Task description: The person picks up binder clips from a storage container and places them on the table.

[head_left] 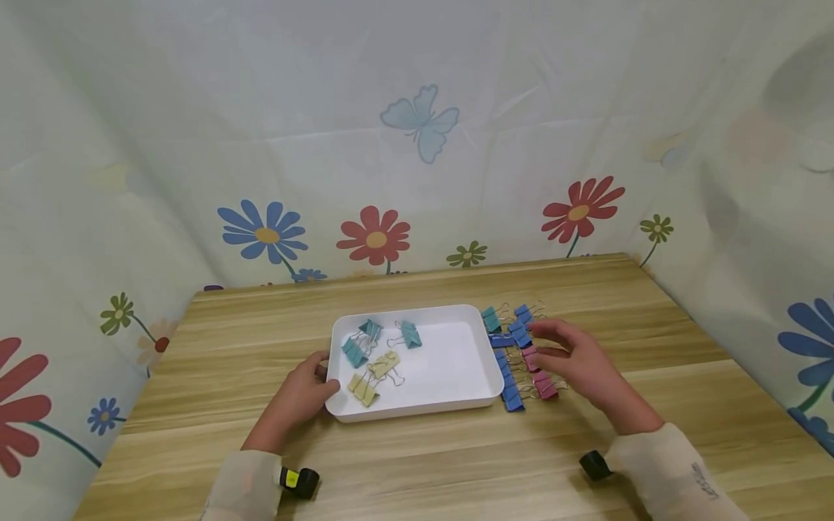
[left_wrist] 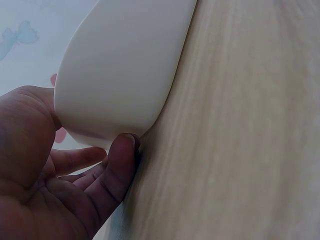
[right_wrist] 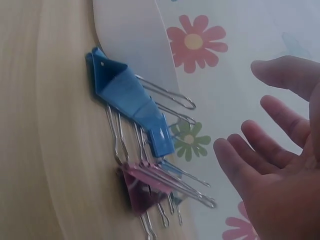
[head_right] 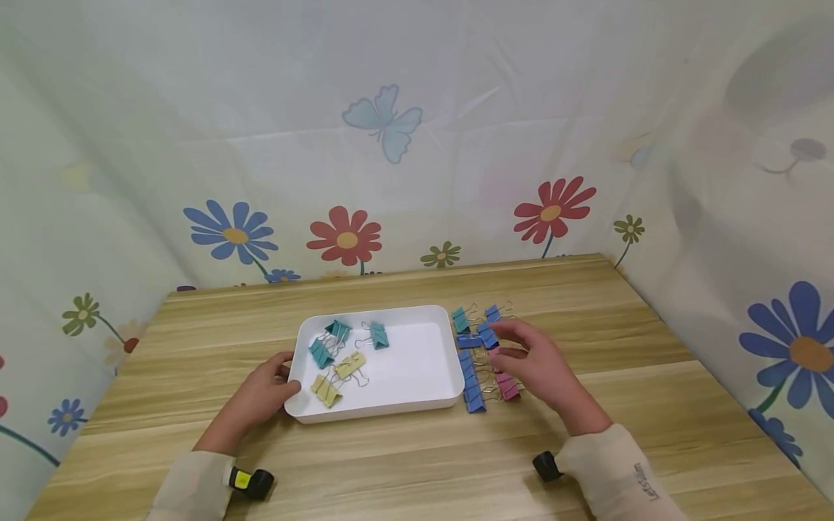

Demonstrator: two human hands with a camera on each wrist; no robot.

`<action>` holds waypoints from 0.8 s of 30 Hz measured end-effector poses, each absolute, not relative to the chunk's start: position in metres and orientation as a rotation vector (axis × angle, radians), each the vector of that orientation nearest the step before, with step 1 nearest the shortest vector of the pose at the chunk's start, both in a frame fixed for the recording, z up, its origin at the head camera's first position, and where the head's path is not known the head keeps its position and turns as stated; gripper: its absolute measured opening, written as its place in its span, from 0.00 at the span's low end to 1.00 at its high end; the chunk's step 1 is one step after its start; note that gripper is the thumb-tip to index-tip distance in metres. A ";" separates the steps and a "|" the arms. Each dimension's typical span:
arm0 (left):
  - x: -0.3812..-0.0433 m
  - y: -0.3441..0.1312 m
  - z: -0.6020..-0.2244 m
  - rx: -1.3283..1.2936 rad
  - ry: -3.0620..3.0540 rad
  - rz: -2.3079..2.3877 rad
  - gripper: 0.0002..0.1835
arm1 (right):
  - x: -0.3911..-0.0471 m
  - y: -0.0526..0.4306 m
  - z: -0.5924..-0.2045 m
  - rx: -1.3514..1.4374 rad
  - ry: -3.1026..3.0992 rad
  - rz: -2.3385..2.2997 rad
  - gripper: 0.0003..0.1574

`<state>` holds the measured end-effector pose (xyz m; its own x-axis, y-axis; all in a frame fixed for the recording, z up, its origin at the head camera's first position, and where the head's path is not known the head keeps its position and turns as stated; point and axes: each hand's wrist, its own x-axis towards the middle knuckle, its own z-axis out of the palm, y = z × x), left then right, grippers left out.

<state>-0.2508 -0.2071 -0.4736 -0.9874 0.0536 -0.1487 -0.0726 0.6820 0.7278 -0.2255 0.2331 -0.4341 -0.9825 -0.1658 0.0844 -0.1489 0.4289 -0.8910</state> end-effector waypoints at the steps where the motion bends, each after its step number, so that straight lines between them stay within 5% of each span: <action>1: -0.251 -0.207 -0.474 -0.020 2.734 1.193 0.34 | -0.226 0.231 -0.435 -0.303 2.622 -1.664 0.33; 24: -0.251 -0.207 -0.473 -0.035 2.728 1.187 0.34 | -0.229 0.193 -0.433 -0.483 2.542 -1.759 0.31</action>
<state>-0.2512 -0.2072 -0.4733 -0.9860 0.0446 -0.1608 -0.0872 0.6835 0.7247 -0.2291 0.1933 -0.4330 -0.9522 -0.2584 0.1631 -0.2437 0.3200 -0.9156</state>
